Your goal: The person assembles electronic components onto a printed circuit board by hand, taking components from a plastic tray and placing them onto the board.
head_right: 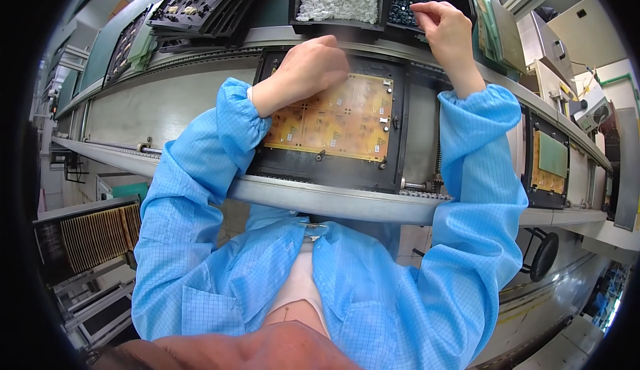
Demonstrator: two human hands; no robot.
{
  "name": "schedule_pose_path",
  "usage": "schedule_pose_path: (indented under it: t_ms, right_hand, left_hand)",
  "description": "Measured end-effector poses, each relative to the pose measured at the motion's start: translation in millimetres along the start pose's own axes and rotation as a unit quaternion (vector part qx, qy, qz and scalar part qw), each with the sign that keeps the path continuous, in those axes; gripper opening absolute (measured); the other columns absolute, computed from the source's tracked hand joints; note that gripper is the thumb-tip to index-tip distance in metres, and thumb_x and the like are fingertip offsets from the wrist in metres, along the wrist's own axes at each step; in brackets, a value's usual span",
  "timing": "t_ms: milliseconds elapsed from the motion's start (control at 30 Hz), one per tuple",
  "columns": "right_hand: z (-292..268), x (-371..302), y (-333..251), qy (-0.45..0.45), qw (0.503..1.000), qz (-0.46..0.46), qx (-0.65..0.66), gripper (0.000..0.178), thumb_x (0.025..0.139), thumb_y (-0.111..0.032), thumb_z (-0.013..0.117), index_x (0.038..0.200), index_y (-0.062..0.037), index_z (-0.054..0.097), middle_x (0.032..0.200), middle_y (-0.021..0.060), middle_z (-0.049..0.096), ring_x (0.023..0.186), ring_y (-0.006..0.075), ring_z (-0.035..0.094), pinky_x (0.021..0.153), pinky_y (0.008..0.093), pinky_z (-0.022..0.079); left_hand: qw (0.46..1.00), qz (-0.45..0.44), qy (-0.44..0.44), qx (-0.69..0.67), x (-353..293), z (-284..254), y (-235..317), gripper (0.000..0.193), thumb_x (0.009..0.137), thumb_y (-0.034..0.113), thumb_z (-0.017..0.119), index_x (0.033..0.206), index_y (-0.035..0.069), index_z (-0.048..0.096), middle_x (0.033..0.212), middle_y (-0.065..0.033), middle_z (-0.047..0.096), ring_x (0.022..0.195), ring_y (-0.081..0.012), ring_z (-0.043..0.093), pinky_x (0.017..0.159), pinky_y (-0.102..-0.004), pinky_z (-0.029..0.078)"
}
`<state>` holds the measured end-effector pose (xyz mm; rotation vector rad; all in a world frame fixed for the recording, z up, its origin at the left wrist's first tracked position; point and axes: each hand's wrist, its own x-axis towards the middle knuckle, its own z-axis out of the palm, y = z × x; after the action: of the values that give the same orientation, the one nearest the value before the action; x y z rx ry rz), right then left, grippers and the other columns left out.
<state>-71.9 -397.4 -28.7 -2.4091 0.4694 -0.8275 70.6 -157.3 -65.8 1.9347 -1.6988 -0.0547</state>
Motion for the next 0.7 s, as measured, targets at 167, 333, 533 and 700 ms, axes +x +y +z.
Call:
schedule_pose_path:
  t_ms: [167, 333, 533, 700]
  right_hand:
    - [-2.9, -22.9, -1.3, -0.01, 0.99, 0.043, 0.133, 0.02, 0.094, -0.007, 0.065, 0.112, 0.0003, 0.071, 0.099, 0.0079, 0.074, 0.09, 0.0137, 0.071, 0.084, 0.0258, 0.057]
    - [-5.7, -37.4, -5.4, -0.038, 0.951, 0.091, 0.293, 0.024, 0.094, -0.006, 0.066, 0.115, 0.0032, 0.068, 0.106, 0.0107, 0.071, 0.096, 0.0165, 0.07, 0.09, 0.0272, 0.056]
    - [0.9, -55.3, -9.5, -0.095, 0.883, 0.135, 0.439, 0.03, 0.095, -0.004, 0.064, 0.123, 0.0043, 0.062, 0.111, 0.0131, 0.069, 0.104, 0.0206, 0.068, 0.097, 0.0324, 0.055]
    - [4.6, -72.7, -20.3, -0.13, 0.815, 0.187, 0.533, 0.03, 0.095, -0.003, 0.064, 0.123, 0.0033, 0.061, 0.112, 0.0131, 0.068, 0.105, 0.0224, 0.068, 0.098, 0.0336, 0.055]
  left_hand:
    - [0.999, 0.005, -0.03, 0.02, 8.0, -1.4, -0.8, 0.006, 0.075, 0.015, 0.072, 0.078, 0.011, 0.073, 0.09, -0.0059, 0.063, 0.09, -0.0268, 0.064, 0.076, -0.04, 0.053]
    - [0.998, 0.003, -0.048, 0.038, 13.2, -0.9, 2.3, 0.005, 0.074, 0.015, 0.072, 0.077, 0.011, 0.073, 0.089, -0.0057, 0.063, 0.09, -0.0268, 0.064, 0.075, -0.0402, 0.053]
    - [0.999, 0.001, -0.025, 0.024, 7.9, 4.0, 1.6, 0.005, 0.073, 0.015, 0.073, 0.076, 0.011, 0.072, 0.088, -0.0055, 0.062, 0.09, -0.0268, 0.064, 0.075, -0.0411, 0.052]
    - [0.997, 0.033, 0.005, 0.065, 4.7, 11.8, 1.3, 0.005, 0.076, 0.016, 0.072, 0.076, 0.012, 0.072, 0.088, -0.0041, 0.061, 0.093, -0.0254, 0.061, 0.079, -0.0411, 0.048]
